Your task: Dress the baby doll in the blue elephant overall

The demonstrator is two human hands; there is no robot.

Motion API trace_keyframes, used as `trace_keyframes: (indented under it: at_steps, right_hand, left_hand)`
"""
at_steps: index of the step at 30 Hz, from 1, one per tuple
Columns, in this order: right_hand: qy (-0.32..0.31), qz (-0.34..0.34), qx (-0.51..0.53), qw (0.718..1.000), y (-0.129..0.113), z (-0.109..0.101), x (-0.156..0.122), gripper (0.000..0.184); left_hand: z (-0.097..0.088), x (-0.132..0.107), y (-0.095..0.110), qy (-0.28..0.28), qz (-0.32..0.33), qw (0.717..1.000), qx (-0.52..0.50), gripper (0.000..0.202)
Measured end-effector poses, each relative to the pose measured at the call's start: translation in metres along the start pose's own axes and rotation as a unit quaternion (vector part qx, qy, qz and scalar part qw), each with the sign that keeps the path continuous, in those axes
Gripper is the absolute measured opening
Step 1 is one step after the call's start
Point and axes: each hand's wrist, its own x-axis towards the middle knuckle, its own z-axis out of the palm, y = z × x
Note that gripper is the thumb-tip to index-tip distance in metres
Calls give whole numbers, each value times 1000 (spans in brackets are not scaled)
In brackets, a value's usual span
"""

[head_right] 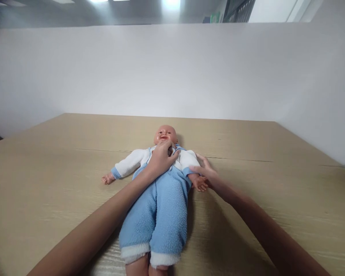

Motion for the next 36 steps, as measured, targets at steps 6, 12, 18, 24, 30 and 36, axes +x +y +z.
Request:
trace_keyframes:
  at_steps: [6,12,18,24,30,36]
  right_hand:
    - [90,65,-64,992,9,-55,-38,47]
    - [194,-34,-149,969,44,-81,-24,40]
    - [202,-89,-296,929,51,-85,-29,50]
    - [238,-243,-502,795,31,-66,-37,42]
    - [63,-250,-341,904,5,13,-46,32]
    - [-16,-203,-406,891,-10,38,-27,36]
  left_hand:
    - [0,0,1,-2,2,1000,12,16]
    - [-1,0,2,-17,-15,1000,18,9]
    - [-19,-6,5,22,23,999,29,14]
    - [-72,-47,-9,29,43,996,76,20]
    - [-104,-93,-57,-5,20,989,144,26]
    - [-116,-100,-73,-88,46,985,137,40]
